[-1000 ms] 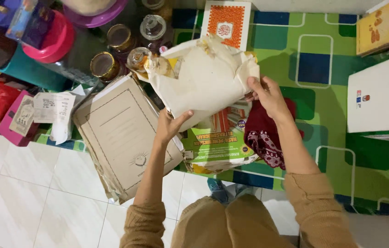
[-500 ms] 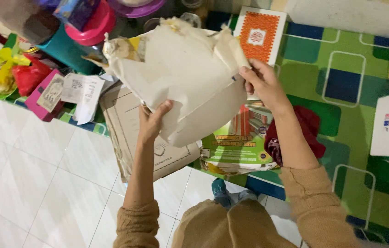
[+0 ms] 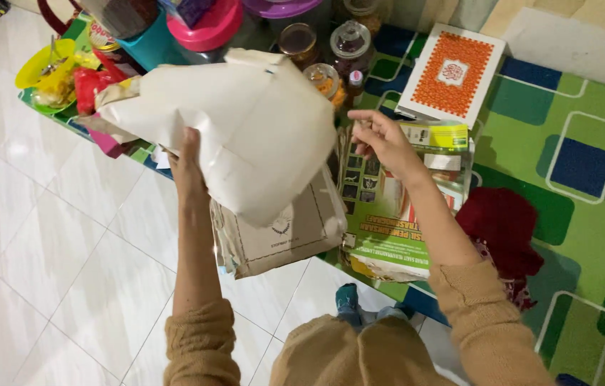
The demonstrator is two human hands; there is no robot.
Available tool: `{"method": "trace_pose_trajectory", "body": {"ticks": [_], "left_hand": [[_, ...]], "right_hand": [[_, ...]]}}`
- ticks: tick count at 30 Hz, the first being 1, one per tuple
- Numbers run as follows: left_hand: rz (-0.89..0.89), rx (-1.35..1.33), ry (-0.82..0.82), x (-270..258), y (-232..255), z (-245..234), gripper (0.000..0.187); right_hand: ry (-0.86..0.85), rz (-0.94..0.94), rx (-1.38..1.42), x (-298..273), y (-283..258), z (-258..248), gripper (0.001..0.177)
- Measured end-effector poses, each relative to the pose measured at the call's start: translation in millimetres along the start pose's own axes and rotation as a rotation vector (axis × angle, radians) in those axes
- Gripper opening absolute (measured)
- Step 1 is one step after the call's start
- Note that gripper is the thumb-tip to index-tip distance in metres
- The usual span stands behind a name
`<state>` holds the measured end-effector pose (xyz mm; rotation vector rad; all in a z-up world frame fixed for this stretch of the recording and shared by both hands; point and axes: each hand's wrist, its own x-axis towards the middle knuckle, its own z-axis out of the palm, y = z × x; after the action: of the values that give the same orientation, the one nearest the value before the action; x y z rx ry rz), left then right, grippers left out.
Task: The person wipes a green document and a stack of white papers with a red cloth on a cluttered table, then places the cleaned items into a stack on the right side of the table.
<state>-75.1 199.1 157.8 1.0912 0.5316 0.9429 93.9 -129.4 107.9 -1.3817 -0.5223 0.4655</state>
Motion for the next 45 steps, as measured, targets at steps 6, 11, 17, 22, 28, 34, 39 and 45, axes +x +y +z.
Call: {"method": "trace_pose_trajectory", "body": {"ticks": [6, 11, 17, 22, 28, 34, 39, 45], "left_hand": [[0.042, -0.033, 0.079, 41, 7, -23, 0.081], [-0.046, -0.110, 0.162, 67, -3, -39, 0.073], [-0.094, -0.082, 0.225, 69, 0, -39, 0.076], [-0.074, 0.057, 0.131, 100, -24, -73, 0.090], [-0.226, 0.180, 0.123, 134, -21, -71, 0.101], [-0.139, 0.153, 0.086, 197, -61, -94, 0.081], [-0.222, 0.546, 0.248, 197, -57, -87, 0.101], [-0.335, 0.663, 0.316, 191, -71, -100, 0.111]], "right_hand": [[-0.086, 0.162, 0.050, 0, 26, 32, 0.043], [-0.223, 0.288, -0.050, 5, 49, 59, 0.048], [-0.226, 0.313, 0.008, 6, 69, 82, 0.049], [-0.200, 0.326, 0.026, 16, 109, 77, 0.047], [-0.203, 0.359, -0.015, 13, 109, 74, 0.048], [-0.204, 0.381, -0.009, 12, 104, 68, 0.047], [-0.201, 0.386, -0.018, 7, 97, 60, 0.047], [-0.193, 0.399, 0.012, 6, 121, 46, 0.048]]}}
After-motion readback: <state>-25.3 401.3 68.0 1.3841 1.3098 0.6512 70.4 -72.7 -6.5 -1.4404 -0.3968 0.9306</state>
